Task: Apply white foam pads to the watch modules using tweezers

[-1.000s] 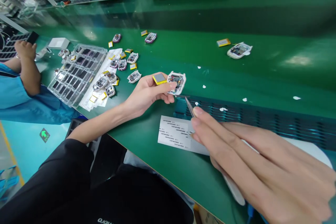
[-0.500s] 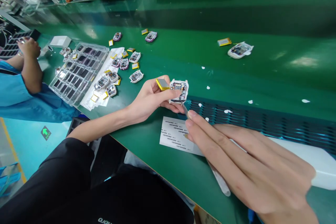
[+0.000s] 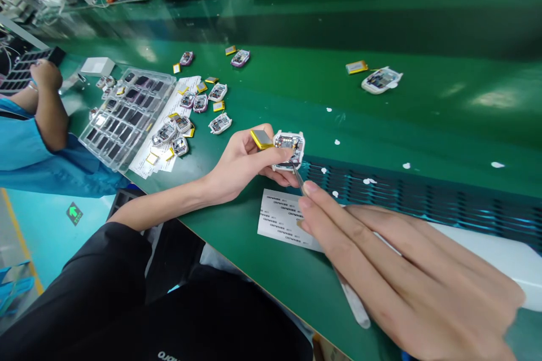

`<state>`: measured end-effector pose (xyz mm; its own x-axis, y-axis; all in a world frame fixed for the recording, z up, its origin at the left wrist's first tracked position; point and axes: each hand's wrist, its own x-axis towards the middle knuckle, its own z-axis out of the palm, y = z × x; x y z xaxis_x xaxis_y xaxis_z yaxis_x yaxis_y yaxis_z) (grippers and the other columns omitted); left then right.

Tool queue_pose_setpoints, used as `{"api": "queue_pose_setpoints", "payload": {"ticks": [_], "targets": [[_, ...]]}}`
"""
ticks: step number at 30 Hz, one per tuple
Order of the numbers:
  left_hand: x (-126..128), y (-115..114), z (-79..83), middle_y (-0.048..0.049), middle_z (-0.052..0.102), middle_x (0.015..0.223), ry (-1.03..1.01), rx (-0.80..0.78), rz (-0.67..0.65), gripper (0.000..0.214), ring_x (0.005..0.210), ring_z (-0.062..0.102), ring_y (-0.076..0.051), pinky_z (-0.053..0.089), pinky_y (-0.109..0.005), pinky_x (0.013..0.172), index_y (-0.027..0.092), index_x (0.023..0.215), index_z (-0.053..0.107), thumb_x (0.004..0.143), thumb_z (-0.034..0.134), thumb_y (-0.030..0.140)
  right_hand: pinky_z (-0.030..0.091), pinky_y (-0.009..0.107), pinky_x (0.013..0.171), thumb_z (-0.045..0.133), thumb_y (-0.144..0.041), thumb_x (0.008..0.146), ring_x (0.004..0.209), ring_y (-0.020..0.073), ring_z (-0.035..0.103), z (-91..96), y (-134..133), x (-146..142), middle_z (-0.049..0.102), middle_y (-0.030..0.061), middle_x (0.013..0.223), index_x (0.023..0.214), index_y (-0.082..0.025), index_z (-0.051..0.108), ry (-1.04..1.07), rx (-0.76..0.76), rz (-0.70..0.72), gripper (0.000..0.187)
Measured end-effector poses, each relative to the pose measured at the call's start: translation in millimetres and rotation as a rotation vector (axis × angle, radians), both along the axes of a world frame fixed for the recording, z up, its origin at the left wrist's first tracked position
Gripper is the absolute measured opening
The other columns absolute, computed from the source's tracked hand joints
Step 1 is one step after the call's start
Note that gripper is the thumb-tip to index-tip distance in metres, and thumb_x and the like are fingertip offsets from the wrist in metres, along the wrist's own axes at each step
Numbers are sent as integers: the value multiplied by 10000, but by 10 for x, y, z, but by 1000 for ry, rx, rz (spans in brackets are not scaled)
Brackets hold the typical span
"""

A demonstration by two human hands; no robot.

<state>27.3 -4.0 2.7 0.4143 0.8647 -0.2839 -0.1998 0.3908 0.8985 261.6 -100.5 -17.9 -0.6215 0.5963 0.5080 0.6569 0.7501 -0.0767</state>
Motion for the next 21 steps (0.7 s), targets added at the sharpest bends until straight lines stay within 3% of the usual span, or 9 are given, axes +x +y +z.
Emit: {"api": "queue_pose_setpoints", "payload": {"ticks": [6,14,18,21], "targets": [[3,-6,-42,60,664,667,-18,52,15,554,565,712,-95,632,-213,587,208,748,434,706,923,464,549,438,1146,493,-219,1008,1228,258,718,-68,39,23,667,41,1465,1618,-288,441,-31,113,61,617],[7,-24,-55,47,675,678,5,55,22,528,658,754,-140,656,-262,650,203,753,467,706,931,450,621,468,1037,542,-214,1002,1165,277,746,-35,28,-49,669,33,1457,1645,-314,389,7,4,-18,669],[27,-33,-102,27,737,761,33,50,92,433,726,791,-172,676,-290,720,182,1033,640,764,903,396,679,380,925,521,-240,1021,1105,222,769,-65,98,-95,729,-17,1360,1642,-326,390,53,70,-45,641],[40,-36,-134,18,763,815,39,55,113,484,738,804,-181,668,-273,699,188,1213,658,810,867,356,666,414,982,489,-241,1035,1171,240,748,-68,95,-74,714,28,1389,1648,-275,380,56,56,-41,624]]}}
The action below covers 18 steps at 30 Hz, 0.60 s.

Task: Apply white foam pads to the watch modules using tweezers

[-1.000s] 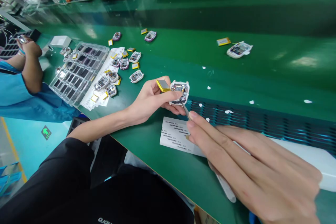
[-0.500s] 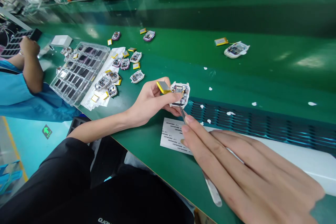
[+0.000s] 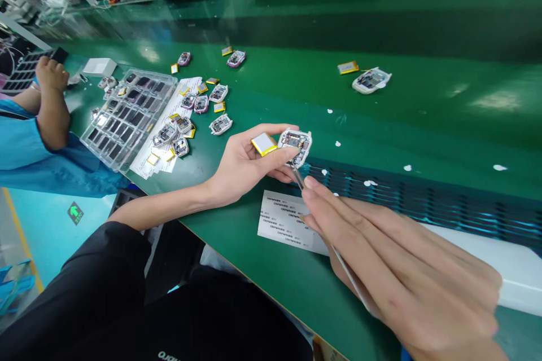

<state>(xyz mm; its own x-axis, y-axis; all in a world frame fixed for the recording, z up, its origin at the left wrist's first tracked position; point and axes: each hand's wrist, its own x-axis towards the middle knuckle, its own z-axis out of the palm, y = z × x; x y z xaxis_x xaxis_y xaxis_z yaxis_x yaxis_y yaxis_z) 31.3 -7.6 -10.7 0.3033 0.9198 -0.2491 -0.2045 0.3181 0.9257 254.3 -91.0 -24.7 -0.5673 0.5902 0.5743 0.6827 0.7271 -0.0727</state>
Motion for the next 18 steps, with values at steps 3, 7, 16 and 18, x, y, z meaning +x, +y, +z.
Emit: {"api": "queue_pose_setpoints", "payload": {"ticks": [3,7,16,18], "targets": [[-1,-2,-4,12,766,842,-13,34,-21,475,739,809,-183,657,-253,670,179,1215,658,814,856,341,654,426,993,514,-250,1036,1161,250,751,13,-33,33,709,39,1396,1645,-291,385,15,-32,-14,623],[-17,2,4,16,758,823,-17,57,-12,518,745,809,-186,665,-261,690,178,1200,657,780,884,378,675,394,934,530,-260,1035,1093,225,771,-5,-5,5,744,-9,1332,1631,-336,400,26,16,-25,615],[-51,146,-118,4,765,867,30,137,-44,495,725,800,-160,645,-241,700,167,1244,617,816,830,292,643,469,944,582,-250,1024,1134,268,756,-76,-62,134,716,34,1389,1628,-371,399,30,5,-66,643],[-79,262,-181,26,732,758,161,221,-54,470,660,771,-148,615,-235,651,161,1276,621,852,791,269,632,470,931,548,-281,1049,1154,273,749,-85,-64,147,708,43,1405,1637,-374,381,33,27,-57,618]]}}
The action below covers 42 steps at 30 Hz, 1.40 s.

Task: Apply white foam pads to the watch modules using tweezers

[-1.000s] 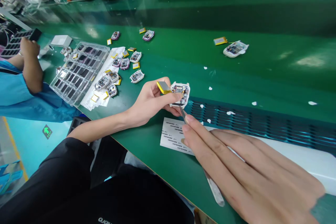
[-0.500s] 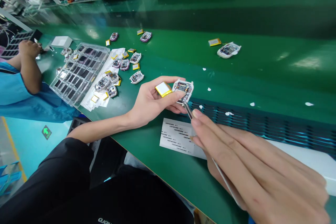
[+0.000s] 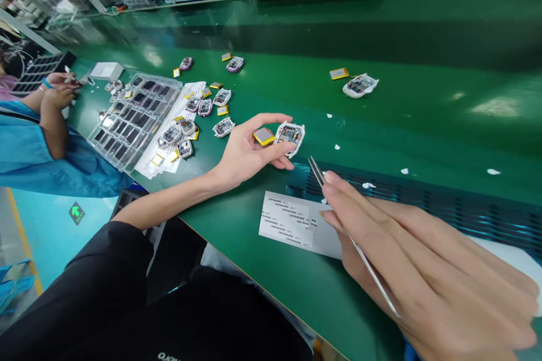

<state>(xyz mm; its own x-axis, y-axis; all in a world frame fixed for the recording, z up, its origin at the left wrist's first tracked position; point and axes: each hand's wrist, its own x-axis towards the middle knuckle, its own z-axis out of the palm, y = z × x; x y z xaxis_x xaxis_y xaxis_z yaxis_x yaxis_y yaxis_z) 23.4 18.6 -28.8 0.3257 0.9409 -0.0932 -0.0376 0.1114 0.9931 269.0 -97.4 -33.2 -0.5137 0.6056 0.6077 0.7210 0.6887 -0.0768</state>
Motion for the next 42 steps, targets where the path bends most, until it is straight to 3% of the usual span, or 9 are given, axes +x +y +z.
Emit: {"api": "queue_pose_setpoints", "payload": {"ticks": [4,9,14,17,21,25,28,33,42], "targets": [[-127,255,-65,15,734,793,412,320,34,372,680,728,-142,582,-277,708,168,1271,681,908,725,239,627,459,904,514,-303,1070,1083,261,766,15,68,-68,715,46,1393,1629,-349,405,0,92,10,571],[-301,372,36,-108,739,1186,1029,675,-91,460,1147,674,-293,539,-423,980,146,1350,650,921,741,282,626,400,809,674,-150,971,898,238,779,208,148,-187,787,63,1208,1578,-197,489,19,201,18,637],[-287,322,107,-127,697,1269,1282,827,-237,315,1214,621,-300,505,-424,1008,159,1185,708,987,678,401,618,362,777,744,-49,892,845,221,786,429,130,-267,795,37,1138,1614,-193,431,-21,213,-15,800],[-226,356,82,-124,736,1221,1369,807,-263,328,1221,633,-294,493,-431,1030,160,1237,719,1071,507,349,609,336,738,775,-43,868,775,196,777,463,146,-305,793,31,1121,1595,-178,462,9,324,-3,803],[-242,576,102,-223,617,1488,1436,798,-120,476,1388,539,-358,468,-503,1107,82,1469,588,1065,447,290,593,334,694,807,-39,839,740,190,765,473,183,-319,799,31,1109,1614,-159,425,1,365,-1,872],[-480,1030,239,-138,337,1756,1489,651,35,585,1560,378,-332,398,-511,1227,169,1601,467,1017,467,204,574,328,669,823,-60,836,739,188,758,493,188,-320,811,18,1070,1604,-143,438,18,396,-28,863],[-750,1427,324,-151,310,1765,1520,535,150,578,1571,376,-333,386,-535,1247,144,1574,493,1003,405,113,569,314,705,815,-70,855,753,177,758,505,173,-335,812,4,1076,1618,-163,417,16,405,-28,866],[-1050,1817,255,-140,621,1466,1524,343,281,401,1320,626,-289,551,-531,1105,168,1381,632,1036,630,373,578,329,780,825,-75,849,768,180,759,514,151,-340,809,15,1110,1613,-137,417,17,413,-15,868],[-1034,1973,180,-115,663,1355,1300,228,348,416,1185,680,-248,611,-474,1002,169,1348,636,1014,677,413,574,322,800,788,-75,885,823,171,767,470,186,-346,798,11,1163,1634,-165,381,33,396,-15,857]]}}
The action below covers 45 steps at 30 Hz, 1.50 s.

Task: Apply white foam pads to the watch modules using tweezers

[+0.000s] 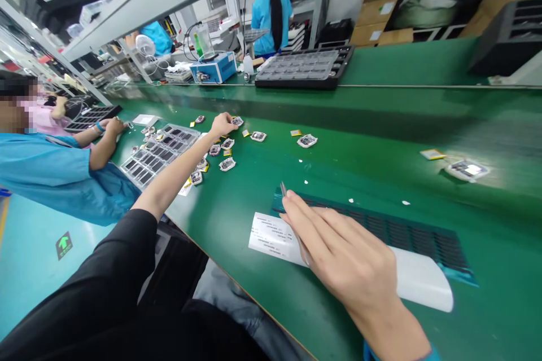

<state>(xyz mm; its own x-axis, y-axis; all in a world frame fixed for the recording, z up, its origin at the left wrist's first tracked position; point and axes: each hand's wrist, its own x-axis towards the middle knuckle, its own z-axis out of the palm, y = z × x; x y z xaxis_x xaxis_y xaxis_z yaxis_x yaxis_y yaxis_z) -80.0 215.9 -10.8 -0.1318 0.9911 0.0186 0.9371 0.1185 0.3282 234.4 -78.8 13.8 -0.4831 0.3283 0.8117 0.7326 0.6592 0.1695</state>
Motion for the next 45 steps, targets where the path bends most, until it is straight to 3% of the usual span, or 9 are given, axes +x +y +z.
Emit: {"api": "queue_pose_setpoints", "payload": {"ticks": [6,10,14,17,20,23,29,34,45], "targets": [[114,-142,124,-108,688,1303,-258,67,-23,362,1146,692,-231,617,-452,988,160,1289,663,1013,681,394,580,314,771,771,-70,889,815,169,765,27,-10,-1,804,23,1161,1640,-147,361,-23,13,7,859],[336,-374,337,-85,756,1155,-494,182,-69,177,1059,733,-144,591,-298,996,143,1195,625,1072,560,253,577,298,759,753,-87,911,804,159,761,45,1,11,814,-2,1122,1639,-180,373,-30,23,-11,827],[645,-917,501,-22,741,1032,-747,194,-186,213,850,759,-76,590,-207,838,192,1196,531,1137,360,304,563,300,737,722,-110,929,844,177,754,10,16,24,827,-16,1049,1496,-196,557,-8,-33,-62,597],[881,-1496,473,53,578,800,-1100,-136,-420,126,596,686,-80,541,-215,630,209,1092,514,1093,460,322,549,285,735,642,-90,967,868,178,745,-46,30,27,817,1,976,1248,-191,675,45,-122,-110,301],[1058,-1988,375,83,478,756,-1064,-364,-591,148,494,583,-66,463,-222,541,209,1161,515,1066,485,319,511,254,645,563,-33,985,688,134,686,-86,48,8,763,-7,805,1224,-158,667,127,-141,-163,290],[1148,-2239,313,59,536,809,-904,-319,-703,206,567,515,-81,444,-252,597,227,1255,464,1058,449,285,420,250,510,571,-22,981,581,106,633,-84,67,-27,746,-8,775,1324,-142,644,195,-109,-228,371],[1151,-2323,325,-5,601,890,-854,-303,-823,186,771,555,-163,489,-333,751,251,1212,412,1057,446,346,292,240,389,799,-193,909,422,71,540,-83,101,-53,580,-119,526,1378,-226,645,138,-77,-194,495],[1106,-2373,318,10,593,868,-848,-325,-840,193,697,529,-151,466,-323,703,245,1233,412,1051,413,308,320,227,413,800,-148,894,476,82,619,-171,100,-53,685,-93,601,1491,-238,572,92,-92,-190,646],[1069,-2406,271,62,531,705,-750,-375,-864,306,593,505,-142,408,-298,650,219,1282,452,988,368,210,322,239,453,658,-84,959,484,46,551,-189,69,17,652,-101,617,1115,-203,667,-117,-179,-131,196]]}}
